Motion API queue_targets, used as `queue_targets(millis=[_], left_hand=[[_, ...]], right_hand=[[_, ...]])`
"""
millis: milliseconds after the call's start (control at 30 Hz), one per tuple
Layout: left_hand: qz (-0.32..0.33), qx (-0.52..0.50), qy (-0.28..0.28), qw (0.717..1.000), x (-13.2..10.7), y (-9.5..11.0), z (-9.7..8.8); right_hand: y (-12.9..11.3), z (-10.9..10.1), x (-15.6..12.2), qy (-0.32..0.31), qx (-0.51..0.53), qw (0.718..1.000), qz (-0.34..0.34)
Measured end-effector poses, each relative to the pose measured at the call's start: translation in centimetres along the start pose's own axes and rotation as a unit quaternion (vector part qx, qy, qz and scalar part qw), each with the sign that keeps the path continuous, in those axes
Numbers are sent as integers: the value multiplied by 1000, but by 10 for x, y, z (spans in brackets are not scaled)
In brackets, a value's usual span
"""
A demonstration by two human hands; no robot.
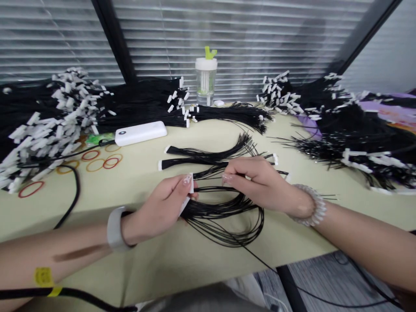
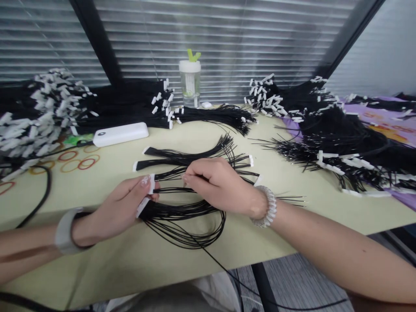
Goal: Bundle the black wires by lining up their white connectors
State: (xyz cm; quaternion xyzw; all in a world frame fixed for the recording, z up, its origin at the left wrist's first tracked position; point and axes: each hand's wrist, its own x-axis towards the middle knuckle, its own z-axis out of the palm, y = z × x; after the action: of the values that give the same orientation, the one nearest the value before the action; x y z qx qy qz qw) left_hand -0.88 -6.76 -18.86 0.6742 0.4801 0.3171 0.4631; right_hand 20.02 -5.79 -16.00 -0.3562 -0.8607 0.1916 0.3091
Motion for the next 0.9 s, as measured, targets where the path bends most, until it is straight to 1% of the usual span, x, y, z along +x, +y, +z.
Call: queue_targets(millis=[200,433,567,800,900], left_hand=[[11,2,-10,1000,1,0,0],[21,19,-4,1000,0,1,0],[30,29,2,999,0,0,0],[66,54,-18,996,1,2,-1],[65,59,-16,996,0,3,-1]], right_hand=[[1,1,1,-1,4,1000,9],[1,2,0,-8,12,1000,19],[1,4,0,1,5,999,33],[2,5,-1,18,5,999,49],[2,4,-1,20,10,998,56]])
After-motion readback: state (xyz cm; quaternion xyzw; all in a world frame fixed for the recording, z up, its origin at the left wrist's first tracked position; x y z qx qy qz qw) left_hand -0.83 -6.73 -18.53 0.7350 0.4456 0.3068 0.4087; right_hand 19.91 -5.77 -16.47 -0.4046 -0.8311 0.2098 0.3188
